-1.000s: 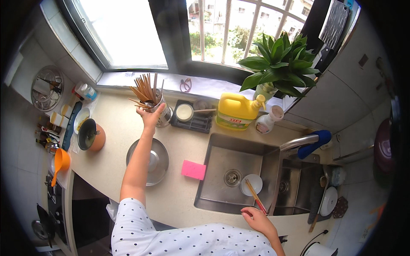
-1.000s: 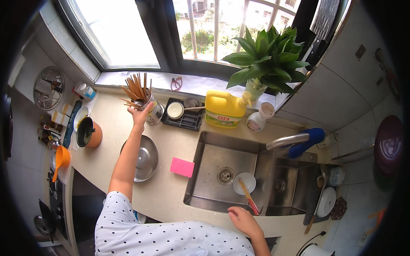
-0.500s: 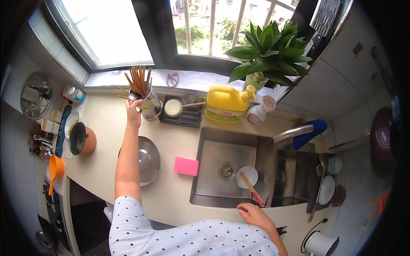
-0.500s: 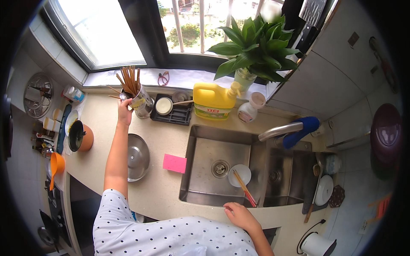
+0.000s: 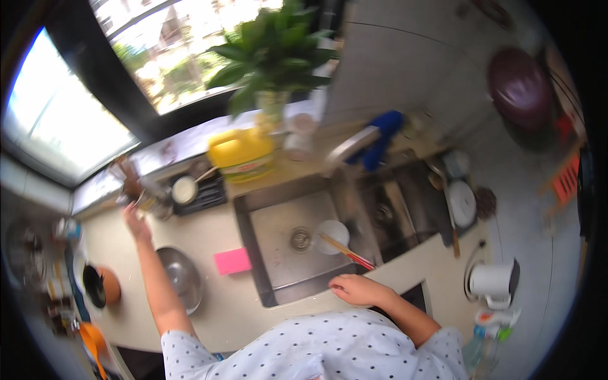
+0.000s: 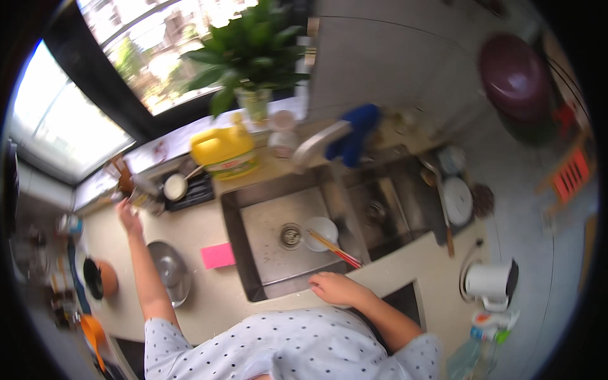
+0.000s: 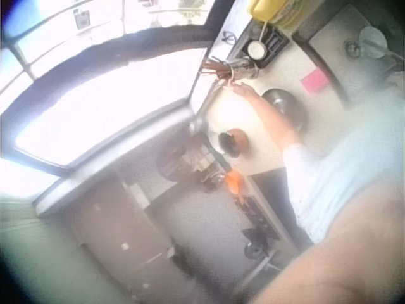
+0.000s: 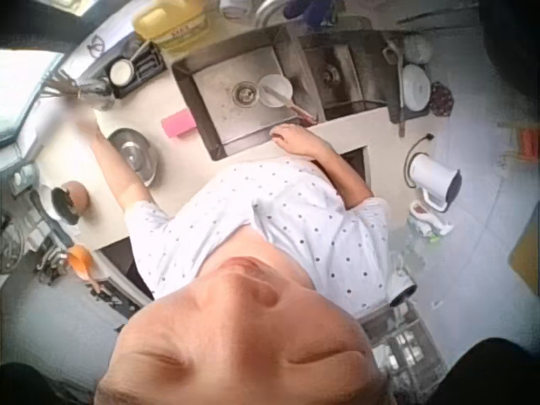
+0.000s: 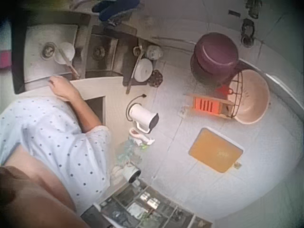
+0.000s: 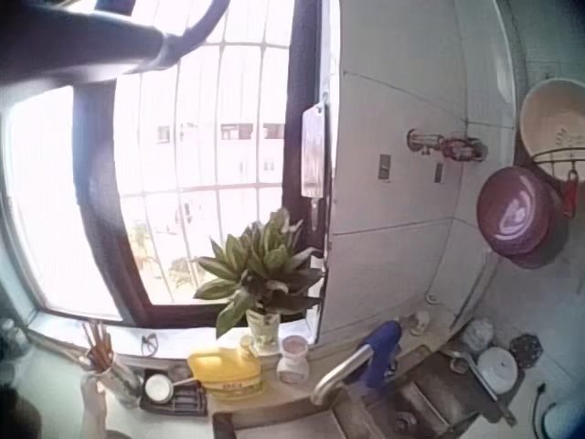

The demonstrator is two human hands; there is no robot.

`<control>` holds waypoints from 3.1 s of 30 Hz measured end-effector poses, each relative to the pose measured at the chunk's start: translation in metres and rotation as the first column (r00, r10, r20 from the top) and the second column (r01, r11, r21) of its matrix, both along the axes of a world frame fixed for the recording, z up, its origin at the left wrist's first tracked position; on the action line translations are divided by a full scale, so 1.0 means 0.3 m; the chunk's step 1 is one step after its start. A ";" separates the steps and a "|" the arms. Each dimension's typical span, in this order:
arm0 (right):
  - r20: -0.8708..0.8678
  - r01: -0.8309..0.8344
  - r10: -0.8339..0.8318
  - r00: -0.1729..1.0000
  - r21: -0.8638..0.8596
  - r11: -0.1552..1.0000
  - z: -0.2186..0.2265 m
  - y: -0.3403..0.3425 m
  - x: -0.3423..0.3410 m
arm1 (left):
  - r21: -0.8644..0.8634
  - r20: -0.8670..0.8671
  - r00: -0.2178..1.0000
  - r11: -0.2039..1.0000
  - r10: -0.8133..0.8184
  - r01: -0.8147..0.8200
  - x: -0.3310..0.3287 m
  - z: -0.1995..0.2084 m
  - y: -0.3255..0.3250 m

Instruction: The person organizes kitchen items, including moving a cutting board and a spice jar. They then wash a white bowl and a spoon in the sink using a blue cloth and running water. The person places the cleaned items on the counter.

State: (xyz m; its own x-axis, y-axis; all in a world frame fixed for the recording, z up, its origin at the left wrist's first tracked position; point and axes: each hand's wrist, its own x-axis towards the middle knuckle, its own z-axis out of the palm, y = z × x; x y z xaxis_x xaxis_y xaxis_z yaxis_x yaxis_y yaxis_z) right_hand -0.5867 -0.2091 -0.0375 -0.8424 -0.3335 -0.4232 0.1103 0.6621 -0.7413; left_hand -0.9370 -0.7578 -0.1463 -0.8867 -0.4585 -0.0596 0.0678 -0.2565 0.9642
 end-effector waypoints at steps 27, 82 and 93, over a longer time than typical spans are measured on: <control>-0.487 0.794 -0.695 0.529 0.573 0.203 -0.344 1.337 0.432 | 0.086 0.306 0.784 0.836 -0.540 0.542 1.201 0.503 1.230; -0.646 0.998 -0.761 0.060 0.055 0.031 -0.294 0.935 1.354 | 0.069 0.454 0.316 0.386 -0.833 0.920 1.237 0.456 1.581; -0.759 0.989 -0.634 0.148 0.111 0.098 -0.212 1.107 1.163 | 0.034 0.477 0.351 0.417 -0.806 0.908 1.303 0.492 1.630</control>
State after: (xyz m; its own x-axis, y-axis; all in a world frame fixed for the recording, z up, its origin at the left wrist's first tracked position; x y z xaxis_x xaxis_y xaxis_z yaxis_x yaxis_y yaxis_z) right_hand -0.2379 0.1232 -0.1011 -0.4561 0.8261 0.3308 0.6681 0.5635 -0.4860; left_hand -0.5462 -0.2687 0.0014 -0.7146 0.4982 -0.4911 -0.4276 0.2446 0.8702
